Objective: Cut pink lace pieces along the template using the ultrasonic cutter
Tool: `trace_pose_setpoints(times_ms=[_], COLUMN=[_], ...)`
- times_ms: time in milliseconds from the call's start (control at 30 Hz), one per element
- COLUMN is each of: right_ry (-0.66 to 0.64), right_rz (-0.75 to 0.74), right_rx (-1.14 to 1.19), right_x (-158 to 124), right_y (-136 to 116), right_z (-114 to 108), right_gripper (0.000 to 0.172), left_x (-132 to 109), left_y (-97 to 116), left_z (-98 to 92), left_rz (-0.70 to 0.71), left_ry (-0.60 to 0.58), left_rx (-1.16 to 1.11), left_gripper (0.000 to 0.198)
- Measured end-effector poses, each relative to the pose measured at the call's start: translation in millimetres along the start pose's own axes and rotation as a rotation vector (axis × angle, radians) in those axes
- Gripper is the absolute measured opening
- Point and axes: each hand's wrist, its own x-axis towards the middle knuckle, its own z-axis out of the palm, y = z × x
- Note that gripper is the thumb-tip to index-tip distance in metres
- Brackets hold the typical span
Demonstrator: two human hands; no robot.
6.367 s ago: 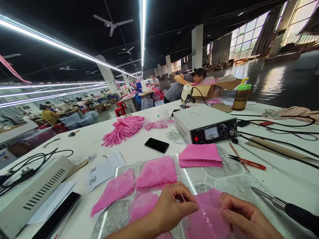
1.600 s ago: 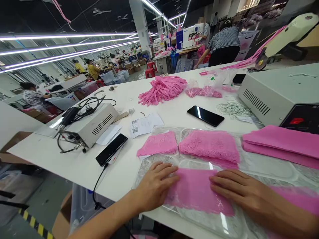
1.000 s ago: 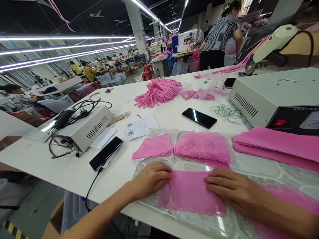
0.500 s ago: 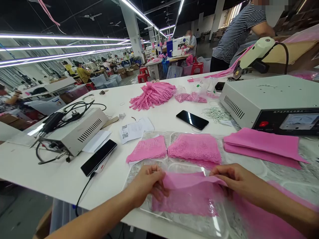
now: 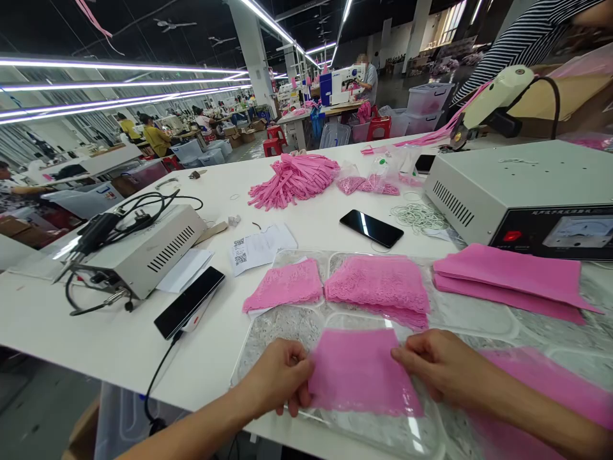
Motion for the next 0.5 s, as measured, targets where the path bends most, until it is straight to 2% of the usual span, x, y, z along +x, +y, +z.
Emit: trace_pose_setpoints(times_ms=[133, 200, 267, 367, 433, 500], right_ry=[0.156, 0.184, 0.204, 0.234, 0.264, 0.298], right_rz=[-0.119, -0.134, -0.149, -0.163, -0.159, -0.159], right_rx=[-0.216, -0.257, -0.282, -0.285, -0.268, -0.197], right_x=[-3, -5, -7, -13, -21, -34], right_y=[6, 7, 6, 3, 5, 12], right_z=[5, 7, 8, 4, -4, -14], right_gripper=[0.022, 0.023, 0.024, 0.023, 0.018, 0.018], left_x=[-6, -10, -12, -11, -6, 1], left_y=[-1, -1, -2, -6, -9, -10], left_z=[1.0, -0.1, -1.9, -3.0, -2.3, -2.7], left_rz=[0.066, 0.102, 0.206, 0.531, 0.846, 1.195], left_ry=[0.055, 0.077, 0.149, 0.392, 0.559, 0.665], left_rx=[0.141, 0.202, 0.383, 0.811, 0.989, 1.082], left_gripper=[0.013, 0.018, 0.024, 0.028, 0.025, 0.028])
